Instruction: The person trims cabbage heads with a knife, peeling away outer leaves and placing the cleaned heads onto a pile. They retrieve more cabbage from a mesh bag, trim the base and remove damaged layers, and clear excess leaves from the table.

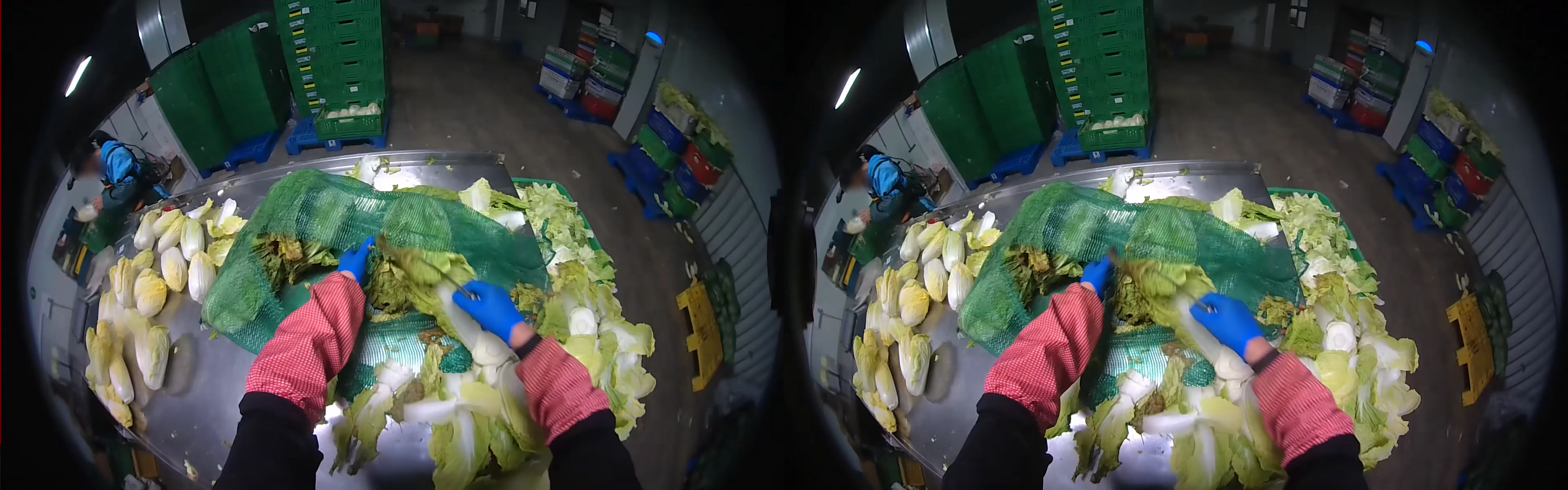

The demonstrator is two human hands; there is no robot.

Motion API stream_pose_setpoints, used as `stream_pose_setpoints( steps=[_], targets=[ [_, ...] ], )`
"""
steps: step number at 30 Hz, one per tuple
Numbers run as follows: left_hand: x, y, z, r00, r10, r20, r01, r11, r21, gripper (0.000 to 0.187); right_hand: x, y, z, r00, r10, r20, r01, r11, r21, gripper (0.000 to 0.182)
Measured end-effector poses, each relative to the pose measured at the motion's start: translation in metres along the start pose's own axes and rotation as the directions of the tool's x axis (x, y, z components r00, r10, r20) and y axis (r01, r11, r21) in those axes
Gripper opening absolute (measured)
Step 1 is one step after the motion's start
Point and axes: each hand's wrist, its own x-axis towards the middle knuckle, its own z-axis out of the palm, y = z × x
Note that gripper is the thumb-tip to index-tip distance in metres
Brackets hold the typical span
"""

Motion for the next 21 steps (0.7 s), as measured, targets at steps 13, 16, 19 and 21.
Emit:
stream_pose_setpoints(
  steps=[13,16,19,21],
  targets=[
    [-0.031,0.021,0.05,0.956,0.286,0.066,-0.288,0.957,0.022,0.061,0.071,0.032,0.08,0.937,0.349,-0.033,-0.287,0.818,0.498,0.055],
    [-0.109,0.026,0.017,0.917,-0.006,0.399,0.175,0.905,-0.388,0.055,0.002,-0.054,0.053,0.897,0.442,0.016,-0.405,0.805,0.433,0.036],
    [-0.198,0.039,-0.026,0.61,-0.065,0.79,0.689,0.537,-0.487,0.054,-0.059,-0.082,0.048,0.966,0.257,-0.003,-0.248,0.937,0.246,0.035],
    [-0.245,0.035,-0.061,0.703,0.019,0.711,0.512,0.68,-0.525,0.055,-0.104,-0.11,0.036,0.967,0.223,0.121,-0.25,0.923,0.292,0.035]
  ],
)
